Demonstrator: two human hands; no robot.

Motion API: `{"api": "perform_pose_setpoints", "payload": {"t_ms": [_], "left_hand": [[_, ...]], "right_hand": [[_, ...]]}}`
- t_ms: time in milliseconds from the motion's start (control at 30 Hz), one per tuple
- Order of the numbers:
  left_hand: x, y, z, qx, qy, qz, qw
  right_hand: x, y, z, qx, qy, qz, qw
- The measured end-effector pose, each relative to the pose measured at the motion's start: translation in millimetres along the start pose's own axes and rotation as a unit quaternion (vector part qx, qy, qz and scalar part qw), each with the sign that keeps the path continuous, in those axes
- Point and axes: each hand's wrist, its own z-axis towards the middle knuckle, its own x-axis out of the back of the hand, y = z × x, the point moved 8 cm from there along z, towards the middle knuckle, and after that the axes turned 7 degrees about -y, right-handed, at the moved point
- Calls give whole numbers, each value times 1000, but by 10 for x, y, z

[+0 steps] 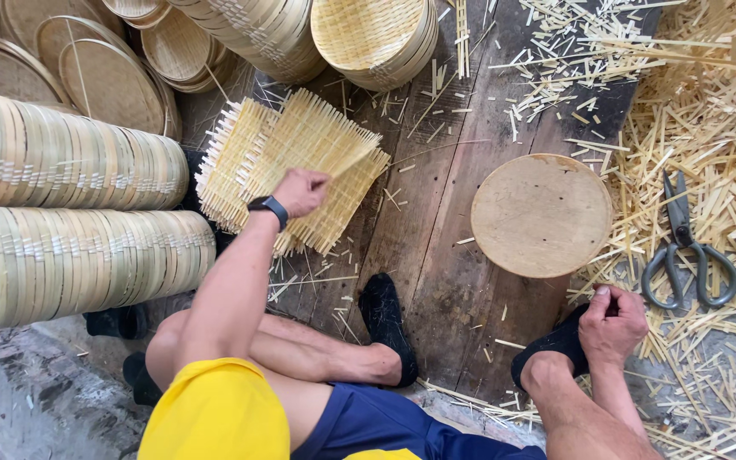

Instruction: The person weaves bamboo strips into a flat square, fits it into a circular bamboo frame using a wooden mold, and trims the excess bamboo with scissors to create the base of a basket.

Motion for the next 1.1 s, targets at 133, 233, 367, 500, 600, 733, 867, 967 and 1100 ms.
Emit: {"api": "perform_pose_setpoints", "payload": {"t_ms": [133, 233, 367, 500, 600, 733, 867, 967, 1100], "left_hand": [[521, 198, -289, -34, 112, 44, 992], [361, 268, -296, -79, 47, -9, 996], [-200, 75, -79, 27, 61, 157, 985], [-641, -372, 170, 98, 104, 201, 969], [-708, -498, 269, 83, 134, 176, 972], [-805, -518, 358, 138, 105, 189, 967], [-746, -463, 380, 114, 150, 194, 963], [-759, -473, 319, 122, 132, 178, 968], [-751, -430, 328, 123, 143, 185, 965]], "right_hand": [[0, 10, -18, 4, 4, 4, 1000], [14, 32, -13, 3, 10, 6, 1000], [-1, 34, -5, 1, 11, 4, 1000], [23, 0, -11, -1, 7, 12, 1000], [27, -21, -1, -10, 3, 7, 1000], [13, -25, 5, -14, -1, 3, 1000], [7, -34, 4, -3, -2, 5, 1000], [4, -11, 10, -15, -1, 6, 1000], [20, -41, 4, -7, 1, 7, 1000]]}}
